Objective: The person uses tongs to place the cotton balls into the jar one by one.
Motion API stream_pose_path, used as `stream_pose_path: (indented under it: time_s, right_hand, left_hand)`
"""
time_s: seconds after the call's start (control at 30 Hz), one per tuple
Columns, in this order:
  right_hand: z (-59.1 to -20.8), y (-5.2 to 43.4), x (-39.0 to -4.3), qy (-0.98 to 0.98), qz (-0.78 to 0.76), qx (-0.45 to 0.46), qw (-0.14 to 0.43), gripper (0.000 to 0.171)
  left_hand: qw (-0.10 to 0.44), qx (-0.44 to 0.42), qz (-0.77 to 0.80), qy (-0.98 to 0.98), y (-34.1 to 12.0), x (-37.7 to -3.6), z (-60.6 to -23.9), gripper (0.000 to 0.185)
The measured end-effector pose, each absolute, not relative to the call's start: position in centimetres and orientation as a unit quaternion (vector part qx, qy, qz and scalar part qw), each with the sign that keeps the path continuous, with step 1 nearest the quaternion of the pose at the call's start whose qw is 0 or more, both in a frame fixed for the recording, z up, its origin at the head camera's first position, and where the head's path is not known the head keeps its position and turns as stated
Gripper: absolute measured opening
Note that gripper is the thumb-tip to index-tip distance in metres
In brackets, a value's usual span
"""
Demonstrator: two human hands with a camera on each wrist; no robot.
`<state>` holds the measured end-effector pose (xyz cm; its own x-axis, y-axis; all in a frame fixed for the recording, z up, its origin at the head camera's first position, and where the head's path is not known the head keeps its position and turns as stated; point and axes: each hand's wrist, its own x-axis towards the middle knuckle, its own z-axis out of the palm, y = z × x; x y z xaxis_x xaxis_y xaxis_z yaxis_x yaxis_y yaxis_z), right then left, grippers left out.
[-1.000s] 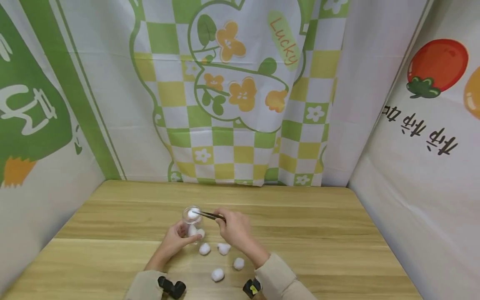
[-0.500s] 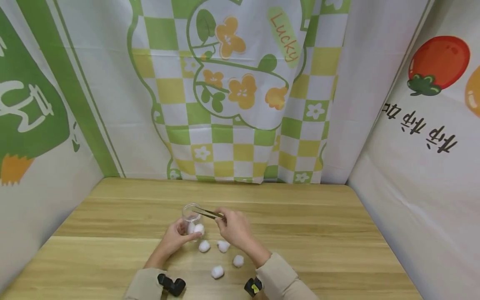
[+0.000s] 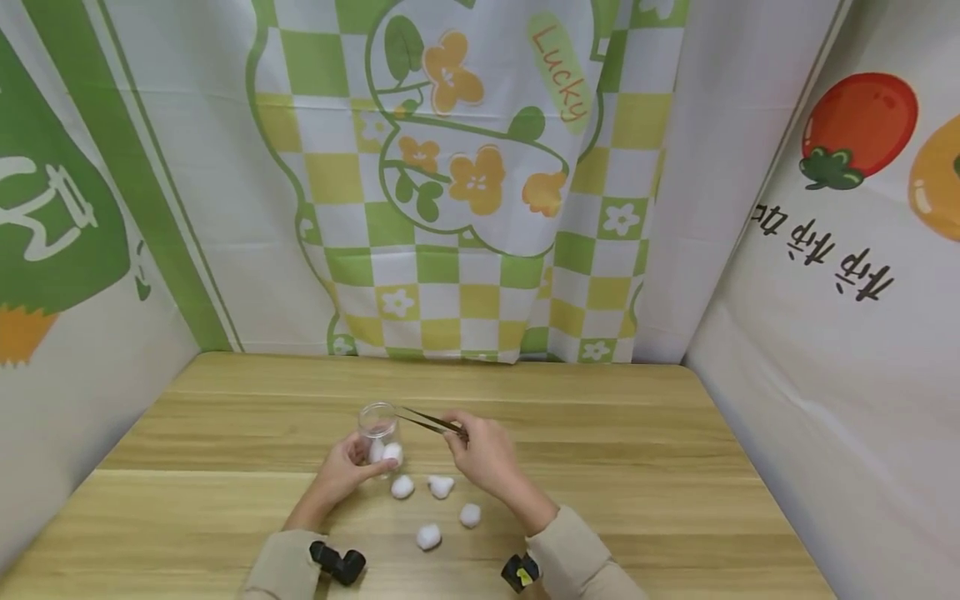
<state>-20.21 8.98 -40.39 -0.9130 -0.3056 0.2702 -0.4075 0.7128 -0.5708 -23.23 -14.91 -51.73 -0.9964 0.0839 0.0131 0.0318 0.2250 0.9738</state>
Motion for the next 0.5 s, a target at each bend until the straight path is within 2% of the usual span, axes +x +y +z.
stream_pose_path:
  time_s: [0.5]
  right_hand:
    - [-41.3,10.7,-20.2,-0.922,0.299,0.231,0.083,0.020]
  left_hand:
    - [0.010,0.041,0.620,0.783,-14.8,-23.3,-51.9,0.066]
